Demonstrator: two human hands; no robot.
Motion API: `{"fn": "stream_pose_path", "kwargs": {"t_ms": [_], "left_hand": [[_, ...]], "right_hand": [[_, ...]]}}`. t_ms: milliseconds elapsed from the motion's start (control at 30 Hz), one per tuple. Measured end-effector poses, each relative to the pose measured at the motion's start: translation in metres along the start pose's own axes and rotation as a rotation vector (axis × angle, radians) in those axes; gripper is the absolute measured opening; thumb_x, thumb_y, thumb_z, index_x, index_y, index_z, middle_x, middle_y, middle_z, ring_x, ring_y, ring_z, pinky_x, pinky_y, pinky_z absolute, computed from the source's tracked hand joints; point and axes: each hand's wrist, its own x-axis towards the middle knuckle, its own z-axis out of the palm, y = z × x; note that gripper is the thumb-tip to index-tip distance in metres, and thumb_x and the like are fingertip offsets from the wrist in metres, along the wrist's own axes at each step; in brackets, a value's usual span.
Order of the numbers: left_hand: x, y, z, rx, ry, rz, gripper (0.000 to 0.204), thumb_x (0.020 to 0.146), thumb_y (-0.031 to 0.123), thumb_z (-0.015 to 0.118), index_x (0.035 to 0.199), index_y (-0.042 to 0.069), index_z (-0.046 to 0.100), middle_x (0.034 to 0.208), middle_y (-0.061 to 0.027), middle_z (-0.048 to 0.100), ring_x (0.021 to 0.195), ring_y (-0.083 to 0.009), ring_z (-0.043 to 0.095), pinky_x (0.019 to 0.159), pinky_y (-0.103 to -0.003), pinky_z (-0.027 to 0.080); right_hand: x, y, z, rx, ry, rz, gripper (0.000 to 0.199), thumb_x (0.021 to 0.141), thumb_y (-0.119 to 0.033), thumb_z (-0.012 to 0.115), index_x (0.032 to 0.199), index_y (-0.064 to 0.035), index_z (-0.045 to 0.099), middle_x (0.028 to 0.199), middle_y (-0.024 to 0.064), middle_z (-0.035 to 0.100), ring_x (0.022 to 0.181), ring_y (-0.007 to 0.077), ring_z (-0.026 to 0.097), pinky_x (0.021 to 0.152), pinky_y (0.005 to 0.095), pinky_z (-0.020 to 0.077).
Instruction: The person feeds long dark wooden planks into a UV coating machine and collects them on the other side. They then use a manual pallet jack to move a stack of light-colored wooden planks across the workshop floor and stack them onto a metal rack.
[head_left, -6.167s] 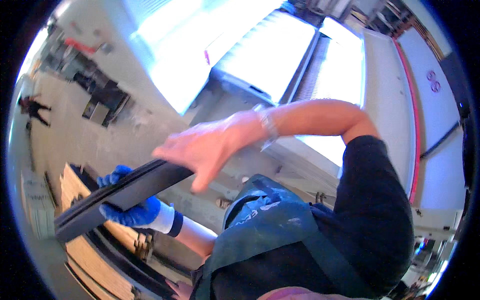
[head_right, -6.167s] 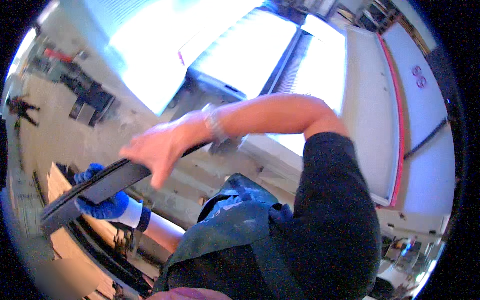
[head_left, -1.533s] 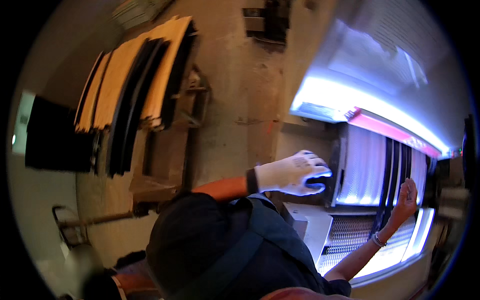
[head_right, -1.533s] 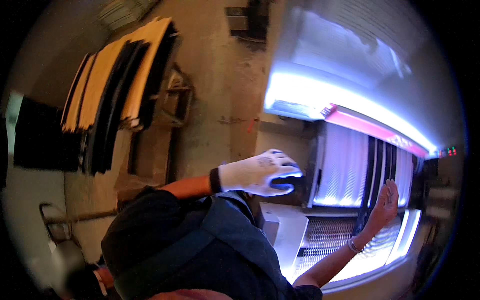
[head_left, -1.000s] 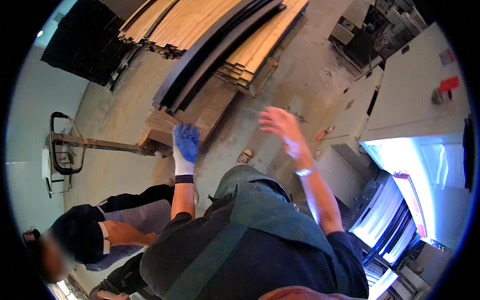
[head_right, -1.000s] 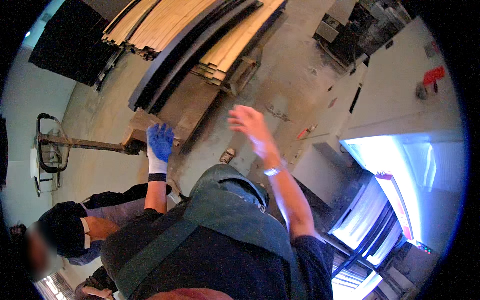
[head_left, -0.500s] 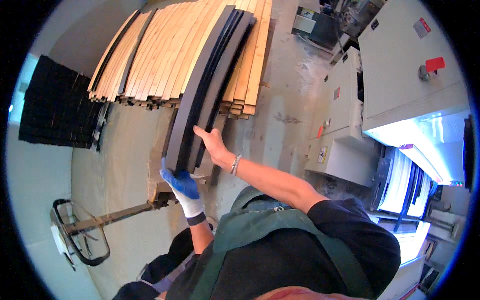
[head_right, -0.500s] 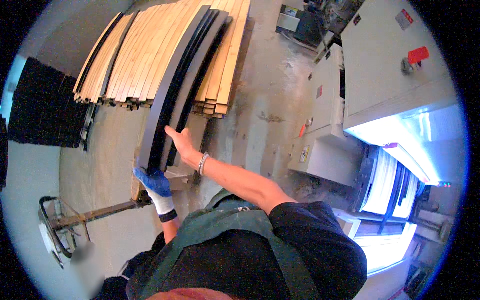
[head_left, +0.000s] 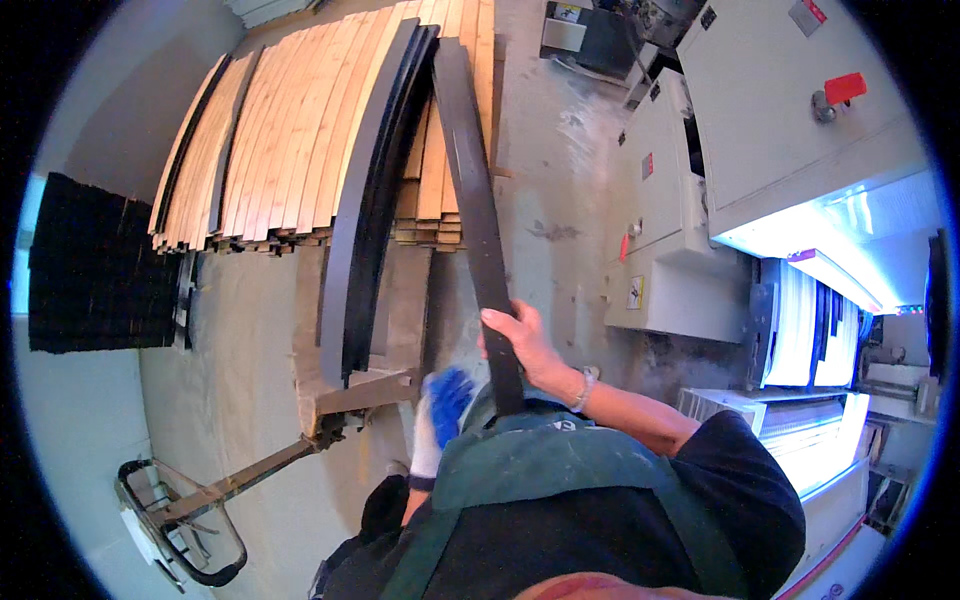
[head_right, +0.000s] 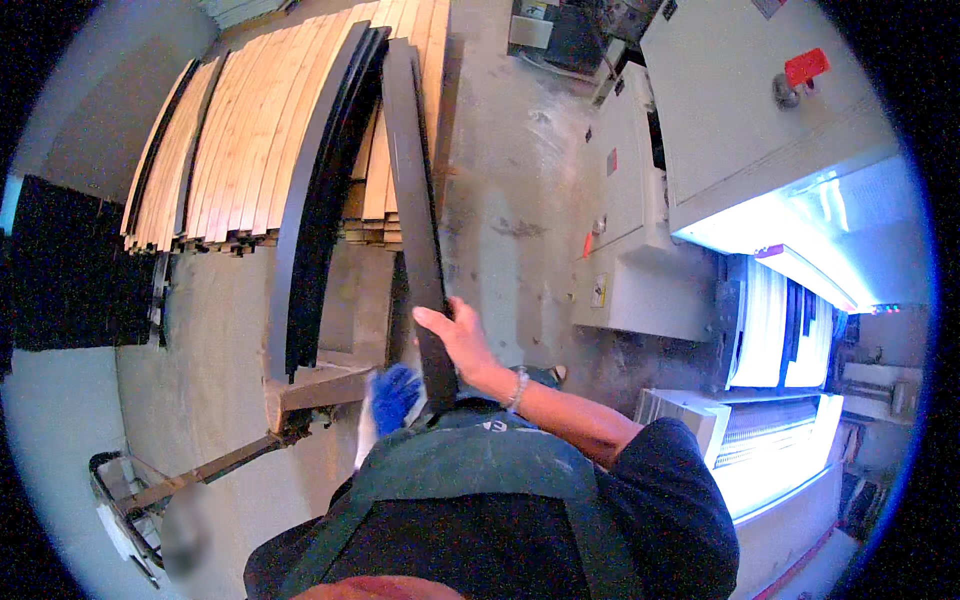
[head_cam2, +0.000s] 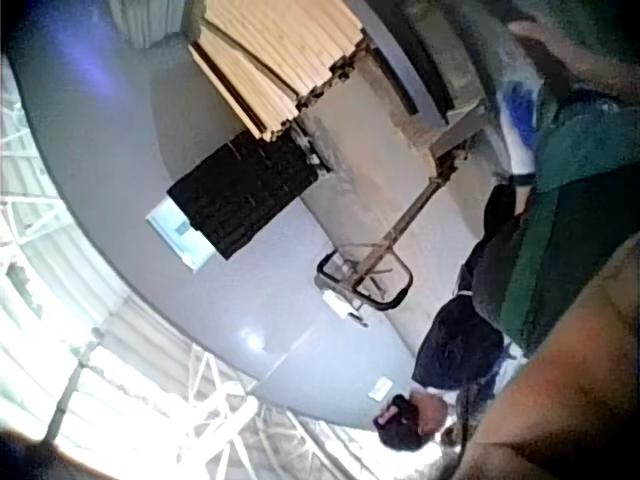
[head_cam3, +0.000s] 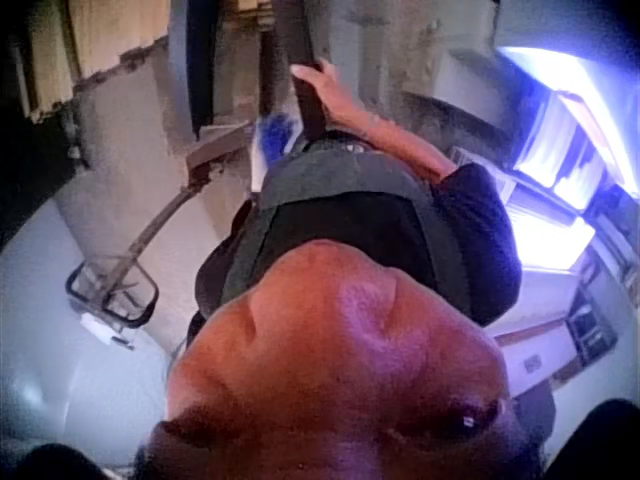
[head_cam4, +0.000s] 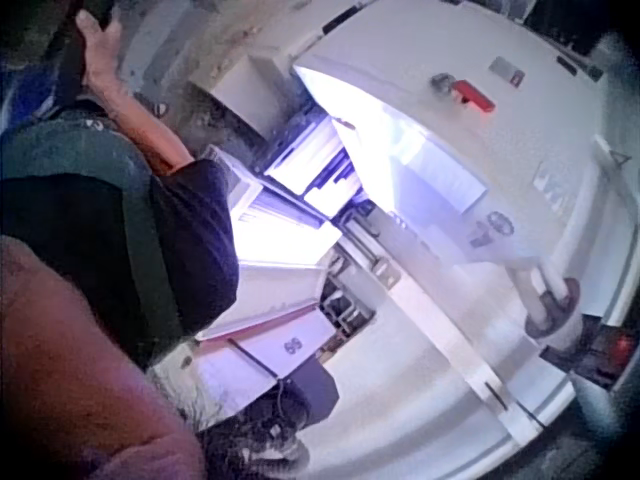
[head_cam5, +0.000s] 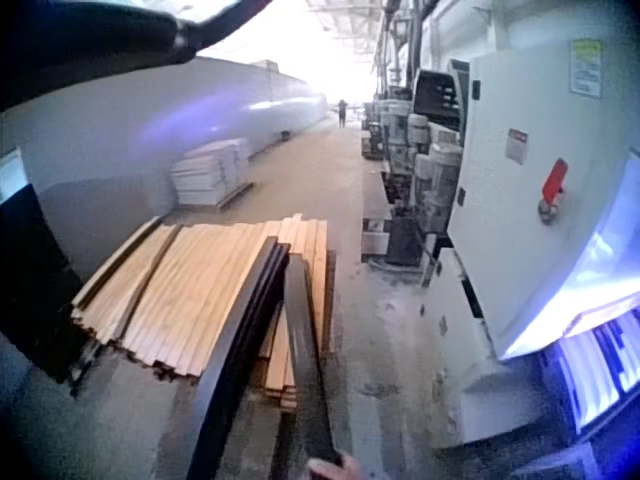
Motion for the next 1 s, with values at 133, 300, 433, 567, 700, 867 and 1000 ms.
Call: {"fn": "stream_pose_path", "kwargs": {"t_ms": [133, 300, 433, 567, 700, 867, 1000], "left_hand": [[0.044, 0.024, 0.11, 0.068, -0.44, -0.096, 0.062, 0.108, 0.051, 0.036, 0.147, 0.004, 0.044, 0.143, -0.0116, 0.054, 0.129, -0.0238, 0.053, 0.111, -0.041, 0.04], [0.128, 0.048, 0.218, -0.228, -0.791, -0.167, 0.088, 0.091, 0.075, 0.048, 0.141, 0.004, 0.05, 0.138, -0.0155, 0.059, 0.126, -0.0356, 0.057, 0.113, -0.054, 0.04], [0.18, 0.058, 0.256, -0.45, -0.95, -0.132, 0.09, 0.086, 0.074, 0.058, 0.141, 0.003, 0.051, 0.135, -0.0174, 0.061, 0.123, -0.036, 0.059, 0.113, -0.057, 0.039], [0.189, 0.035, 0.285, -0.601, -0.986, -0.133, 0.082, 0.084, 0.067, 0.066, 0.134, 0.003, 0.054, 0.124, -0.0144, 0.064, 0.116, -0.0316, 0.061, 0.112, -0.056, 0.038], [0.214, -0.012, 0.246, -0.5, -0.945, -0.156, 0.045, 0.095, 0.051, 0.058, 0.114, 0.01, 0.055, 0.102, -0.0061, 0.052, 0.096, -0.0243, 0.052, 0.098, -0.046, 0.038], [0.139, -0.003, 0.251, 0.339, -0.745, 0.274, 0.034, 0.1, 0.043, 0.057, 0.105, 0.01, 0.057, 0.086, -0.0003, 0.046, 0.083, -0.0181, 0.047, 0.095, -0.04, 0.041], [0.088, 0.0, 0.25, -0.31, -1.236, -0.212, 0.067, 0.097, 0.051, 0.058, 0.141, 0.002, 0.047, 0.138, -0.009, 0.057, 0.13, -0.025, 0.051, 0.12, -0.05, 0.026]], "right_hand": [[-0.034, -0.008, -0.039, -0.036, -0.029, 0.04, 0.038, 0.09, -0.029, 0.072, 0.11, -0.0011, 0.055, 0.09, 0.008, 0.063, 0.074, 0.0154, 0.065, 0.065, 0.0321, 0.0567], [-0.072, -0.027, -0.083, -0.09, -0.049, 0.074, 0.04, 0.088, -0.03, 0.074, 0.108, -0.0017, 0.056, 0.085, 0.0068, 0.063, 0.071, 0.0142, 0.063, 0.065, 0.0296, 0.0548], [-0.098, -0.037, -0.105, -0.157, -0.075, 0.084, 0.045, 0.084, -0.033, 0.075, 0.109, -0.0011, 0.055, 0.085, 0.0073, 0.063, 0.071, 0.0134, 0.063, 0.065, 0.0289, 0.0538], [-0.12, -0.033, -0.15, -0.234, -0.043, 0.069, 0.052, 0.084, -0.031, 0.076, 0.117, 0.0027, 0.053, 0.088, 0.009, 0.064, 0.076, 0.0133, 0.063, 0.071, 0.0292, 0.0526], [-0.171, -0.059, -0.172, -0.263, -0.115, 0.179, 0.084, 0.088, -0.025, 0.074, 0.15, 0.0106, 0.03, 0.101, 0.0133, 0.067, 0.089, 0.019, 0.065, 0.087, 0.0314, 0.0494], [-0.177, 0.002, -0.207, -0.415, -0.244, 0.008, 0.097, 0.079, -0.046, 0.084, 0.148, 0.004, 0.037, 0.137, 0.0219, 0.057, 0.122, 0.0283, 0.057, 0.104, 0.0424, 0.0474], [-0.158, -0.006, -0.144, -0.921, 0.088, -0.501, 0.085, 0.069, -0.042, 0.081, 0.131, 0.0035, 0.045, 0.114, 0.0283, 0.06, 0.107, 0.0422, 0.062, 0.094, 0.0491, 0.0487]]}}
